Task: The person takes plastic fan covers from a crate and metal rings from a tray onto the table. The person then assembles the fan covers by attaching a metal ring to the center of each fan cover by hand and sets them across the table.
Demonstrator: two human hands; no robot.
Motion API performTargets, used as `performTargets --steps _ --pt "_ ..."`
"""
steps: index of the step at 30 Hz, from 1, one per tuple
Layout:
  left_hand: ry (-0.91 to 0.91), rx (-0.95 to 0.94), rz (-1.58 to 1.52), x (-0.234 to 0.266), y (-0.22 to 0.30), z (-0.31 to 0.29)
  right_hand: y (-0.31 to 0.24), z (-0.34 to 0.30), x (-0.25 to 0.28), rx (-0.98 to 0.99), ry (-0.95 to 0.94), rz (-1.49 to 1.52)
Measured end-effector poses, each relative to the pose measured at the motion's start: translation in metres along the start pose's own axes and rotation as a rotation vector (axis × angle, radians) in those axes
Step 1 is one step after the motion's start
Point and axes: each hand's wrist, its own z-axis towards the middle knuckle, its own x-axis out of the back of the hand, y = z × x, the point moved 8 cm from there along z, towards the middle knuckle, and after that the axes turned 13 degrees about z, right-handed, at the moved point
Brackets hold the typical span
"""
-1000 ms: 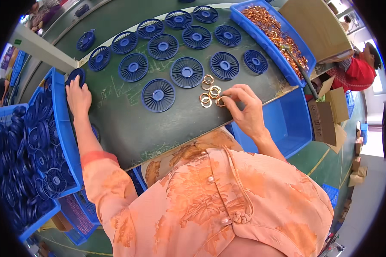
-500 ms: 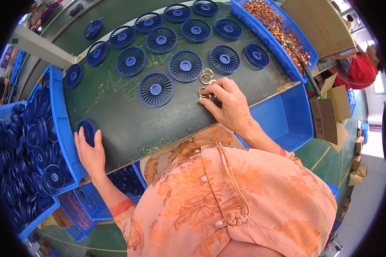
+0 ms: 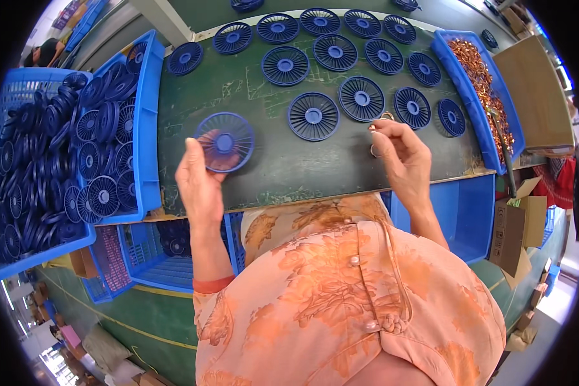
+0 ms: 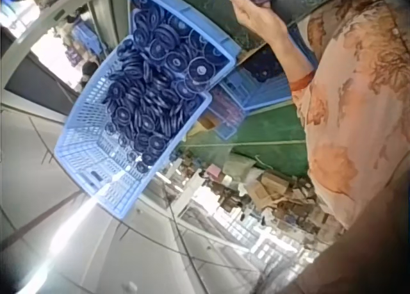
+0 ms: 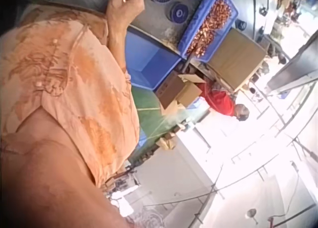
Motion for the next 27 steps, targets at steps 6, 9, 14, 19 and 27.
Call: performTargets --steps 6,9,14,19,27 --pt "-0.182 0.115 -0.192 -0.053 -0.011 -0.028 0.004 -0.001 -0.067 -0.332 -0.247 0.486" --pt "-0.215 0.140 -0.221 -0.068 -0.013 -0.032 0.013 -0.007 -0.084 -0.429 -0.364 0.588" --pt "-0.199 0.167 -0.280 -0.072 -0.014 -0.034 0.012 -0.012 -0.088 -0.460 -0.369 0.604" --pt "-0.222 0.182 -0.273 -0.074 -0.017 -0.037 0.014 -0.013 -0.089 -0.442 -0.384 0.535" --pt "-0.254 0.179 -0.281 -0.075 -0.024 -0.037 -0.007 -0.007 -0.101 -0.120 -0.402 0.235"
